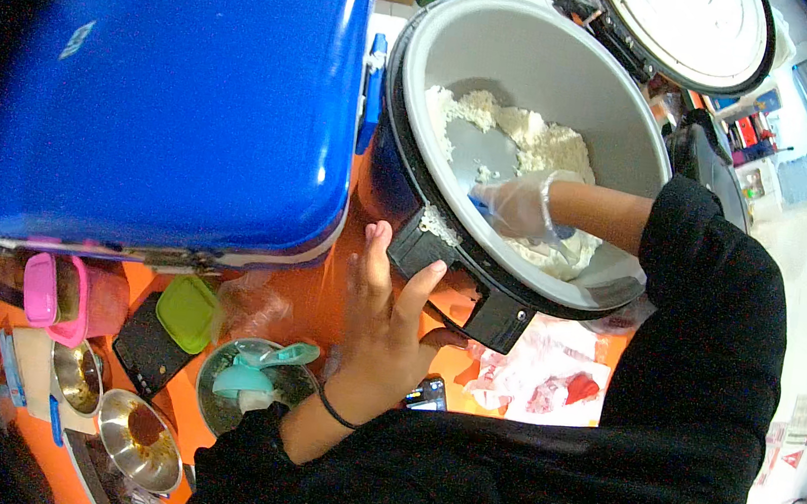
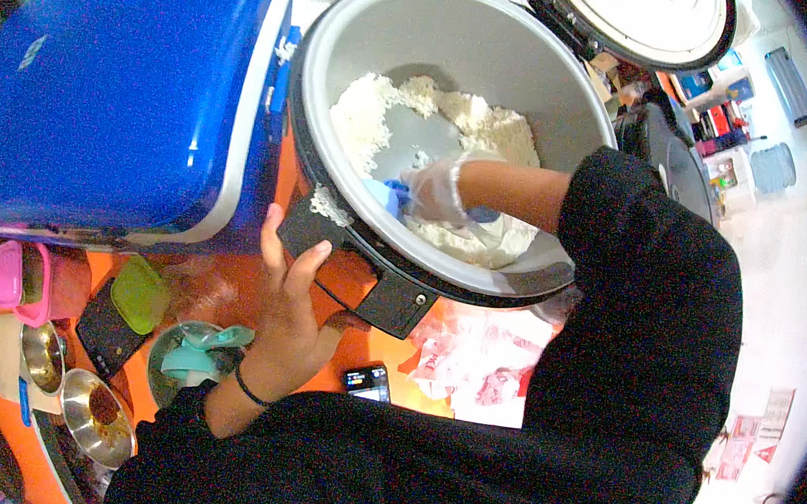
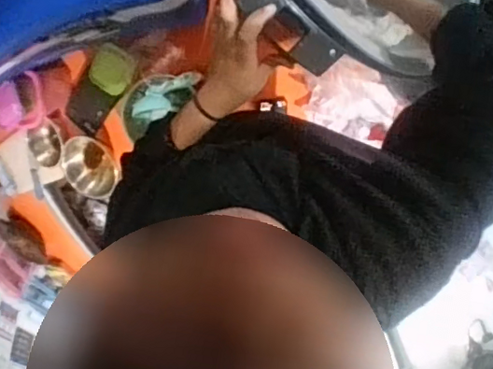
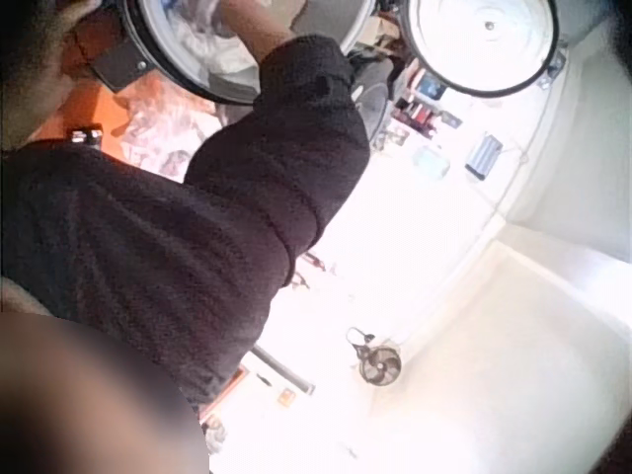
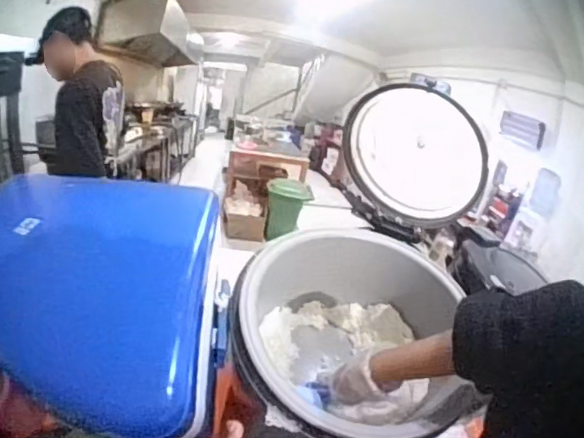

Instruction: The person scoops rice from a rice cooker into a bowl, mixes it with a spatula, then transfers the rice into a takeaway container. They add fried chicken pieces from a heated display case into the container and close it.

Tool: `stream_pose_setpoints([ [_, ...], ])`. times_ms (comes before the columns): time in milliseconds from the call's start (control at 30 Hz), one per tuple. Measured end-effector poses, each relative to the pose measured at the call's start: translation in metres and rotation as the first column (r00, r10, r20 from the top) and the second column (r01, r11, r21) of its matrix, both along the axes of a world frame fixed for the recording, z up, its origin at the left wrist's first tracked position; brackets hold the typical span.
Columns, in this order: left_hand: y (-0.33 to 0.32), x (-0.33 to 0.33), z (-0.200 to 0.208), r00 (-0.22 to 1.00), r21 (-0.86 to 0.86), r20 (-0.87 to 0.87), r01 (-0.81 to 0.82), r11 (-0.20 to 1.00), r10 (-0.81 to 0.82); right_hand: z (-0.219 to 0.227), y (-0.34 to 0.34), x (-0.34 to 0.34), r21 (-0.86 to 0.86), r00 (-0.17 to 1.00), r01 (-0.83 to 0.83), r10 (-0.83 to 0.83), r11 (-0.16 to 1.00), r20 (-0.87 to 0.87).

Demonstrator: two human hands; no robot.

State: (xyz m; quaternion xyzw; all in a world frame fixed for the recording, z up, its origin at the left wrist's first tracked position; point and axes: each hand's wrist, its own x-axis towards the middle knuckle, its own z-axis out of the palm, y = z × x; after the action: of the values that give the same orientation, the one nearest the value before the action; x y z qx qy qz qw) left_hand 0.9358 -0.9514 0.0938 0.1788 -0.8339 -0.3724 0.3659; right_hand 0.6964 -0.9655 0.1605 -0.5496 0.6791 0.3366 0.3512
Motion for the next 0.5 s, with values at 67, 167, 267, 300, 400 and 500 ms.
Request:
stream_pose_setpoints([
  [67,-0.001,0.000,0.001,0.998,0.010,-0.065,0.022,1.000,-0.022,-0.001,0.006,-0.007,0.063,0.961,0.247,-0.253,0.967,0.115],
  [167,-0.003,-0.002,0.000,0.994,-0.064,-0.103,-0.029,0.998,0.023,0.022,0.029,-0.032,-0.058,0.931,0.262,-0.237,0.963,0.277],
  [267,-0.003,0.001,-0.002,0.994,-0.028,-0.112,-0.009,1.000,0.006,0.066,0.063,-0.041,-0.281,0.892,0.295,-0.158,0.913,0.423],
  [300,-0.002,0.004,-0.001,0.996,0.006,-0.086,-0.008,1.000,0.009,0.081,0.076,-0.042,-0.272,0.857,0.357,-0.198,0.894,0.475],
  [400,0.001,0.024,0.001,0.985,0.029,-0.171,-0.032,0.999,0.037,0.116,0.106,-0.038,-0.141,0.593,0.642,-0.371,0.754,0.715],
  [500,0.005,0.075,-0.002,0.989,0.041,0.013,-0.149,0.988,0.148,0.122,0.137,-0.024,0.609,-0.414,0.694,-0.480,0.384,0.774],
])
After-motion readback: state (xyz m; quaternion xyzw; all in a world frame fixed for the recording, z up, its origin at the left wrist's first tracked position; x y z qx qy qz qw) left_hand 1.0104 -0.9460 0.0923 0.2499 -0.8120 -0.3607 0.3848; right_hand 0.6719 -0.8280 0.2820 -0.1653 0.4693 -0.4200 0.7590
